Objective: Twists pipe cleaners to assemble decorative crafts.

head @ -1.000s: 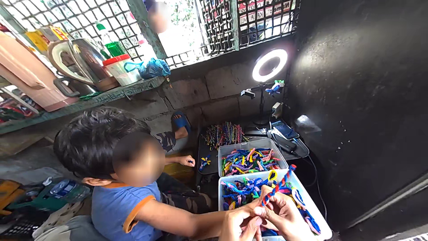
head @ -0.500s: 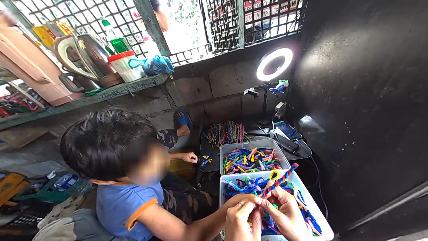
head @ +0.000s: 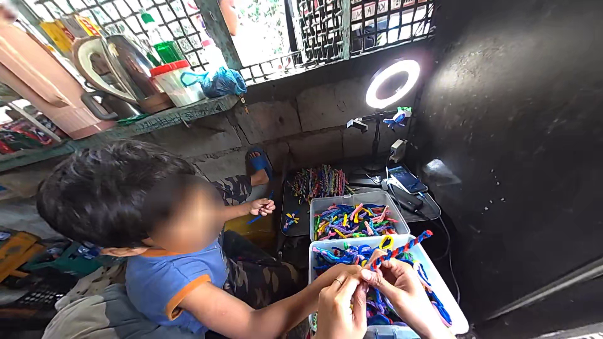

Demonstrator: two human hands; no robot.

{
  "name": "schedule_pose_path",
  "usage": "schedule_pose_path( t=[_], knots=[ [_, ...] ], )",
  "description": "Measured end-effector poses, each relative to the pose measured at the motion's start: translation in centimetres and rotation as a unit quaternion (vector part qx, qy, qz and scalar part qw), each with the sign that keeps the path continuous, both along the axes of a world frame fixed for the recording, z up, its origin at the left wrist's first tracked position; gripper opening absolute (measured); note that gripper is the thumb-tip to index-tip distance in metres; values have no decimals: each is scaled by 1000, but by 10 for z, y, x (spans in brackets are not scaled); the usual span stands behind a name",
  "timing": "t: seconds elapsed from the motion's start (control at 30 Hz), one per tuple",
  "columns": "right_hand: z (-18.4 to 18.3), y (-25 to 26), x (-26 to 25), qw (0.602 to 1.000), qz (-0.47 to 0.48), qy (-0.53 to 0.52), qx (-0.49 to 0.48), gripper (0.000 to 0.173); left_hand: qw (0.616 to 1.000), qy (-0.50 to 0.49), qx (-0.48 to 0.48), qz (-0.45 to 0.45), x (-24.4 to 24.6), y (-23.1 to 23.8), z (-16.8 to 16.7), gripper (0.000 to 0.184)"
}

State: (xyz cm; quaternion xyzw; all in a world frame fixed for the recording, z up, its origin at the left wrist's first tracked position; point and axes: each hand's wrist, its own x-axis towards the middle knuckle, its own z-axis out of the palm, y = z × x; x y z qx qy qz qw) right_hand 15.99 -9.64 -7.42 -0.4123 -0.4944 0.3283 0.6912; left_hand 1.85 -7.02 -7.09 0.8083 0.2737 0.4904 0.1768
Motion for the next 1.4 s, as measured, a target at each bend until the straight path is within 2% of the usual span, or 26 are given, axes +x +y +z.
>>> schedule_pose_path(
  t=[0.07,0.17,0.27,0.47,0.63,0.73,1.1,1.4],
  knots=[
    [2,0,8,997,77,8,14,13,991,-32,-95,-86,-5,0,5,20],
    [3,0,18,988,148,-2,48,14,934,-75,-256,-236,-16,3,12,20],
    [2,0,19,984,165,-1,71,13,893,-97,-324,-298,-21,5,14,16],
    [4,-5,7,994,87,-31,64,19,922,-94,-281,-248,-21,6,9,13],
    [1,-3,2,997,35,-42,50,18,972,-60,-168,-153,-15,5,5,18],
    [0,-1,2,998,24,-48,41,21,984,-46,-126,-118,-10,2,1,19],
    [-4,1,-2,997,-25,-65,45,23,996,-34,-63,-60,-5,5,-9,23],
    [-4,6,8,997,34,-65,-9,19,986,-36,-137,-89,-10,8,-9,25]
  ],
)
